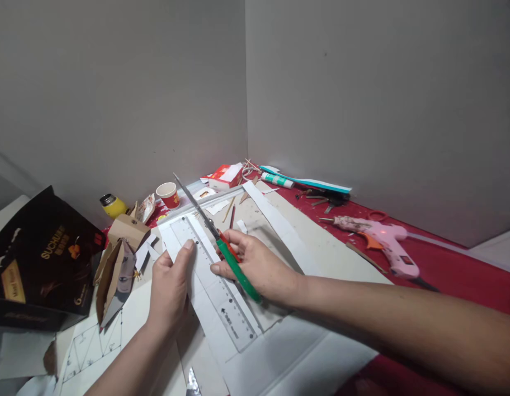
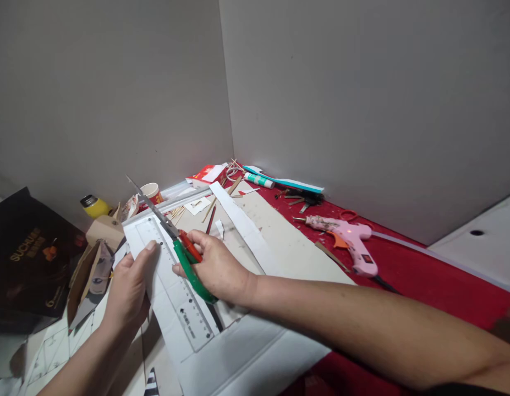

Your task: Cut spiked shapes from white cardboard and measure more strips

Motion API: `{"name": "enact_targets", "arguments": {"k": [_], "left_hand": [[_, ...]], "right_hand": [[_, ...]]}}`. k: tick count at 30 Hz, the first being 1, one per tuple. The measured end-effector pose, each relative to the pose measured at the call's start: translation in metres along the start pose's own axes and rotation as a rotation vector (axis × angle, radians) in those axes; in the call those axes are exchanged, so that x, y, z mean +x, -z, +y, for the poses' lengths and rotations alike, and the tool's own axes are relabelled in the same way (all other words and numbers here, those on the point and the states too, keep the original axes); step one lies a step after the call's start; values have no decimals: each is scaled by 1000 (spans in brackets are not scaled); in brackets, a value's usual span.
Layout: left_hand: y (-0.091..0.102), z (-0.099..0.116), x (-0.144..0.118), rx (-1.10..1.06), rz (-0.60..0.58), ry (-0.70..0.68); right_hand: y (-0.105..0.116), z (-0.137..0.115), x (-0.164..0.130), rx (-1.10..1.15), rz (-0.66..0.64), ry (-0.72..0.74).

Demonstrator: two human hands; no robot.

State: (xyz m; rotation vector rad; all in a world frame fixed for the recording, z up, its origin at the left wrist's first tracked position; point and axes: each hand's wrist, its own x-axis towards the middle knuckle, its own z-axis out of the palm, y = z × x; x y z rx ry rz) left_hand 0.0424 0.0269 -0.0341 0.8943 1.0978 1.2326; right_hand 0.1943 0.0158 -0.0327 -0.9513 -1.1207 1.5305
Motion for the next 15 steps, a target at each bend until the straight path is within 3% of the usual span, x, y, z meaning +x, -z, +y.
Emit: {"name": "enact_targets", "arguments": {"k": [15], "left_hand": [[7, -3, 3, 19, -61, -18]], "right_hand": [[2, 5, 4, 17, 30, -3]]}}
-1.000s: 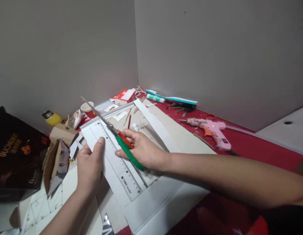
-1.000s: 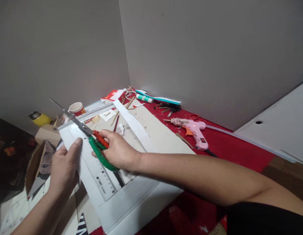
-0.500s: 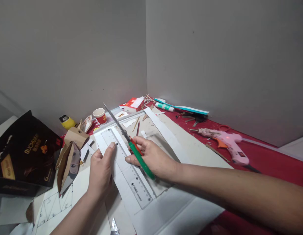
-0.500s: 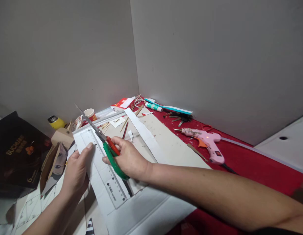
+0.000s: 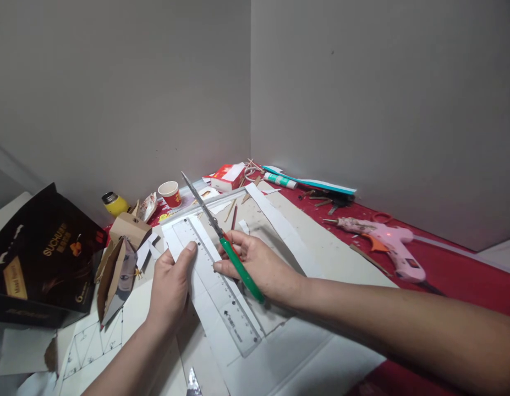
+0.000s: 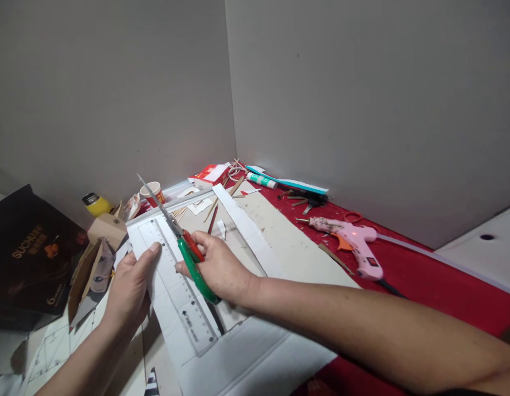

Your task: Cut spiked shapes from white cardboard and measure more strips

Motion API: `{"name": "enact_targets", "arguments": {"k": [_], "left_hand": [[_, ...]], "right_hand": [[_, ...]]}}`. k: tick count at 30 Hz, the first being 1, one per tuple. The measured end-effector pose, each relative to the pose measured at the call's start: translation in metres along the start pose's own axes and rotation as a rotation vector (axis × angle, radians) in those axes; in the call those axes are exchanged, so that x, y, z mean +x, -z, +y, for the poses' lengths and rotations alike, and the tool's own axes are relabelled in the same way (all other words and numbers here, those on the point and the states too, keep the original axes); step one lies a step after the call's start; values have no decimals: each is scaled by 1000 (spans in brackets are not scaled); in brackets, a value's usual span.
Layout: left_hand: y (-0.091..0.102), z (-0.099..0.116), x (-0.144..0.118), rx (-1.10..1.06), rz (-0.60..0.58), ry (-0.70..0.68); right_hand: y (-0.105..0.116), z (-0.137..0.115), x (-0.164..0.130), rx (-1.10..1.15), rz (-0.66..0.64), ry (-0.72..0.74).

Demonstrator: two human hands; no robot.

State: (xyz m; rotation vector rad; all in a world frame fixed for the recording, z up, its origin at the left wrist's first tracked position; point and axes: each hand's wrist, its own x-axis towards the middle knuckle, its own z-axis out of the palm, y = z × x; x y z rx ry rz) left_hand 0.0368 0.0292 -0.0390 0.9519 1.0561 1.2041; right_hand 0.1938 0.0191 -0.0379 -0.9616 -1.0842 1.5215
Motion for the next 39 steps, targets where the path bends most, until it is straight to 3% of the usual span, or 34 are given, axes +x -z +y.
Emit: {"name": "enact_targets", "arguments": {"k": [7, 12, 21, 31, 39], "left_hand": [[-1, 3, -1, -14, -3, -9], [-2, 15, -1, -22, 59, -46], [12, 34, 13, 27, 92, -137], [21, 33, 23, 74, 7, -95], [15, 24, 20, 46, 52, -102]], "right_hand": [[2, 3, 2, -26, -4, 5], [7, 4, 5, -34, -42, 13], [10, -14, -1, -106, -63, 57], [6, -4, 0, -123, -25, -31], [-1, -1, -2, -102, -40, -22]]}}
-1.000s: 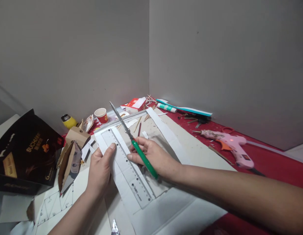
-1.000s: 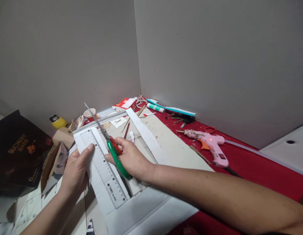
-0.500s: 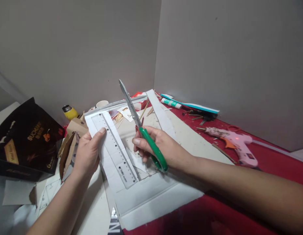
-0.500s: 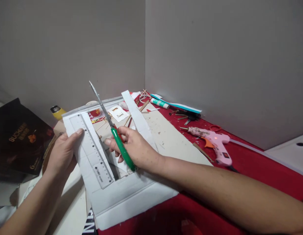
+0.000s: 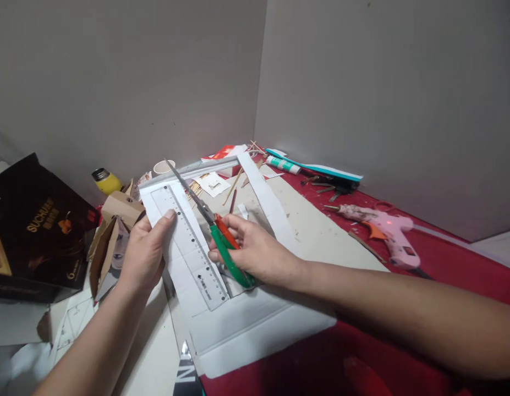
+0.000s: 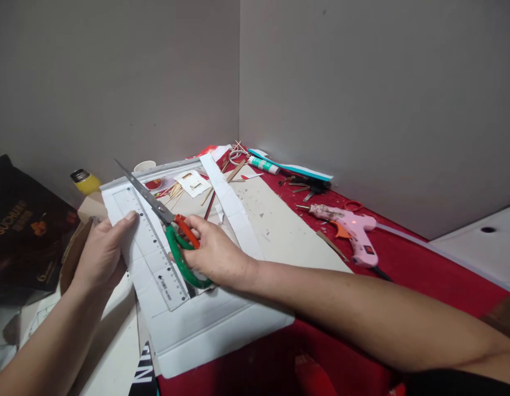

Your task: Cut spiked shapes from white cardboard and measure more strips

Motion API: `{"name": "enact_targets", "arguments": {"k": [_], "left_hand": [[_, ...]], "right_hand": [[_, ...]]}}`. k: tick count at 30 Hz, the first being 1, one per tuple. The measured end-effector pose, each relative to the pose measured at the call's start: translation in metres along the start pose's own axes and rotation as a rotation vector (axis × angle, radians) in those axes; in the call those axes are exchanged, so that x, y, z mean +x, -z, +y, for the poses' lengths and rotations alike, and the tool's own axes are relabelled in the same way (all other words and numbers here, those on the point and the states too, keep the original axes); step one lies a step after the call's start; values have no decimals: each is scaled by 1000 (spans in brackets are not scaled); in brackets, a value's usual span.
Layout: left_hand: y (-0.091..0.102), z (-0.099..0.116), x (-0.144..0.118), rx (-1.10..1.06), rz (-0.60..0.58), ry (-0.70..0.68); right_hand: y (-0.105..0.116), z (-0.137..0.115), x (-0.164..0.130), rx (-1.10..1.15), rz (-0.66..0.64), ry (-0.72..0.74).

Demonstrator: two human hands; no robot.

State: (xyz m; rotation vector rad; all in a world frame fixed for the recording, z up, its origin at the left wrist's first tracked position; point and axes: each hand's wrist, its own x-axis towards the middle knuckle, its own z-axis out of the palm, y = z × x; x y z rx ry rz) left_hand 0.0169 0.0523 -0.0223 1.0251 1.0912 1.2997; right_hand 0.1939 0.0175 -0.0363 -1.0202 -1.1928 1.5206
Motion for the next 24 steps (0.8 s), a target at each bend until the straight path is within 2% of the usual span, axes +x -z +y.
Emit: {"name": "enact_targets", "arguments": {"k": [7, 13, 19, 24], "left_hand": [[-9, -11, -8, -52, -13, 39], [-11, -18, -16, 7, -163, 155], [-9, -19, -18, 74, -172, 125], [-5, -10, -12, 63, -324, 203]], "right_hand": [[-4, 11, 1, 59, -42, -33], [0, 13, 5, 80, 18, 37], [2, 15, 7, 94, 26, 88], [4, 16, 7, 122, 13, 77]]}}
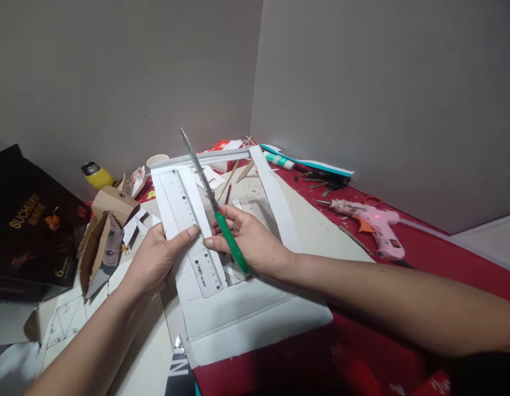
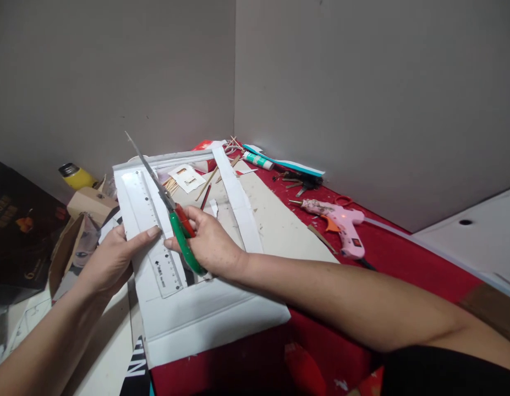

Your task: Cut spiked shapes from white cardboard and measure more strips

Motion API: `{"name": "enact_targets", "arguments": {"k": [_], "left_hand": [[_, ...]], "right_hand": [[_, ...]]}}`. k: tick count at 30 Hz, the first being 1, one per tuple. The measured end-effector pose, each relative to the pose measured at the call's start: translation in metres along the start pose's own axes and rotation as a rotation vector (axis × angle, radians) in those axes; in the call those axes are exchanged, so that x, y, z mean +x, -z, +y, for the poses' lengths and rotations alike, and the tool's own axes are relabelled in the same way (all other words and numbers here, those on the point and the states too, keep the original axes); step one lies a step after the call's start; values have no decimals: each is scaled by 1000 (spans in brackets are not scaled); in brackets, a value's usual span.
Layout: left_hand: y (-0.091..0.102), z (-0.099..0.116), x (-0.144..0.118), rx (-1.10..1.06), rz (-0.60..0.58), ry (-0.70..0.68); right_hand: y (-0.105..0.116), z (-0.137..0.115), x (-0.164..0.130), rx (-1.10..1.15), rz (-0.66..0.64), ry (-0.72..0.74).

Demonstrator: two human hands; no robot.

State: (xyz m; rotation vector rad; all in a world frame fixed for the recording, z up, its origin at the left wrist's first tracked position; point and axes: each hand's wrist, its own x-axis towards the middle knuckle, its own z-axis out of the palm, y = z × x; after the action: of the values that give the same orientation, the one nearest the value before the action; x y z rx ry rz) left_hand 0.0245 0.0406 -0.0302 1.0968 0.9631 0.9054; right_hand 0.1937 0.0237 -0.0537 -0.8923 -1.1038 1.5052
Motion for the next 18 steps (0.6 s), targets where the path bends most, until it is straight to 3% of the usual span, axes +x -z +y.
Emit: {"name": "enact_targets", "arguments": {"k": [4, 18], "left_hand": [[4, 4, 2, 20, -39, 20], [3, -1, -1, 48, 49, 11]], "right_hand": [[2, 1, 0, -5, -10, 1], [-1, 2, 0, -81, 3, 6]]}}
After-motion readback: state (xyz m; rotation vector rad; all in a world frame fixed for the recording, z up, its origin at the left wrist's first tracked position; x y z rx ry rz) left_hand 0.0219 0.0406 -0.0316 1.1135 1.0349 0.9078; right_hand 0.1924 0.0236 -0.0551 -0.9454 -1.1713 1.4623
